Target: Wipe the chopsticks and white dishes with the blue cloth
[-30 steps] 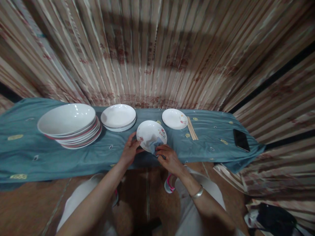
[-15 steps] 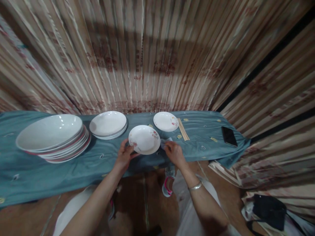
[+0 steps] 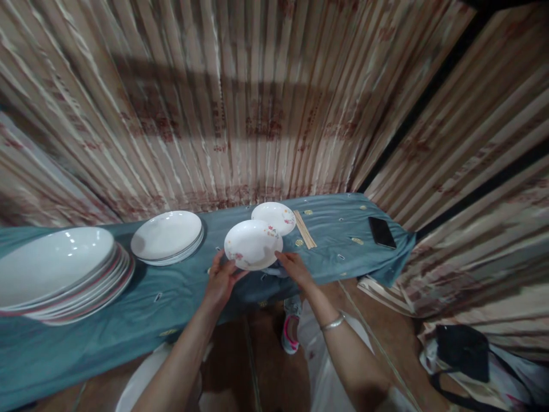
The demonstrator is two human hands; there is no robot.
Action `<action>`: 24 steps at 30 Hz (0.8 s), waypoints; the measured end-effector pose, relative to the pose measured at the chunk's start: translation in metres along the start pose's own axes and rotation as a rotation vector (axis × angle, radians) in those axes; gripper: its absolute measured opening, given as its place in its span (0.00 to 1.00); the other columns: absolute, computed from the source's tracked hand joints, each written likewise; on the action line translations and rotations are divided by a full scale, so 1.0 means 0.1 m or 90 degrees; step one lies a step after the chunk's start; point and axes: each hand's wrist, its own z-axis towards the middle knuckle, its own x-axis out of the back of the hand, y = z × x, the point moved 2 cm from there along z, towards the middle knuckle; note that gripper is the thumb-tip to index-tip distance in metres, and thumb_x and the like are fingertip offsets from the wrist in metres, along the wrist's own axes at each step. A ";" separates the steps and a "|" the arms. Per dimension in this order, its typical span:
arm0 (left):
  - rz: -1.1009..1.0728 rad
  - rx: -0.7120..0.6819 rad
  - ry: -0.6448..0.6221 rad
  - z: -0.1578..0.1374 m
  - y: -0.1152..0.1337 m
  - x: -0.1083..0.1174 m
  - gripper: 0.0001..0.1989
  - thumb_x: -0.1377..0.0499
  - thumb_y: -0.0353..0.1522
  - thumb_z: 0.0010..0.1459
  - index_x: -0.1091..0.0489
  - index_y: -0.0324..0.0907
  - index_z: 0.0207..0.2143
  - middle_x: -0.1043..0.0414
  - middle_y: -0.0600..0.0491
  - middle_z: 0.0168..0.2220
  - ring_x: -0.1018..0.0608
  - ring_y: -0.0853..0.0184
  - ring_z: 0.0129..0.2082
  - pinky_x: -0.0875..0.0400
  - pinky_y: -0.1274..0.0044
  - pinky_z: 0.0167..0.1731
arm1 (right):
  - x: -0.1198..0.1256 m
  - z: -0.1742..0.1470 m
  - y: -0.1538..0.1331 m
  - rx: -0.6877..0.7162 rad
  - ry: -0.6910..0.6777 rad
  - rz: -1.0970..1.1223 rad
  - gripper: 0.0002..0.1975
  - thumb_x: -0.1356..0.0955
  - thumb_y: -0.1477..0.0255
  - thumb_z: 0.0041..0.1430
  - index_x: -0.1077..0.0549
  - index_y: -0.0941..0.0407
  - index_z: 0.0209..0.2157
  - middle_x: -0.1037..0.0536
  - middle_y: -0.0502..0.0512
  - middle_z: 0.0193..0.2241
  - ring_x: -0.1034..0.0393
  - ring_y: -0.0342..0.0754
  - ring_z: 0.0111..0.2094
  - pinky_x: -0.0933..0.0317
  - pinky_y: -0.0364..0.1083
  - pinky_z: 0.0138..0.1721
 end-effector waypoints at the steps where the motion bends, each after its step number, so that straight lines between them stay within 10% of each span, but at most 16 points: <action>1: -0.007 0.003 0.001 0.01 -0.01 -0.03 0.26 0.32 0.29 0.41 0.35 0.48 0.43 0.24 0.57 0.36 0.20 0.62 0.36 0.24 0.62 0.40 | -0.01 0.00 0.00 -0.010 -0.004 0.004 0.18 0.31 0.53 0.48 0.27 0.55 0.20 0.31 0.48 0.16 0.36 0.48 0.27 0.39 0.47 0.30; 24: 0.093 0.024 0.026 0.59 -0.18 -0.75 0.25 0.36 0.28 0.39 0.42 0.47 0.40 0.28 0.61 0.25 0.23 0.69 0.24 0.30 0.77 0.29 | 0.13 0.39 -0.04 -0.065 0.089 0.231 0.16 0.28 0.58 0.41 0.24 0.57 0.26 0.20 0.53 0.26 0.27 0.48 0.31 0.35 0.45 0.34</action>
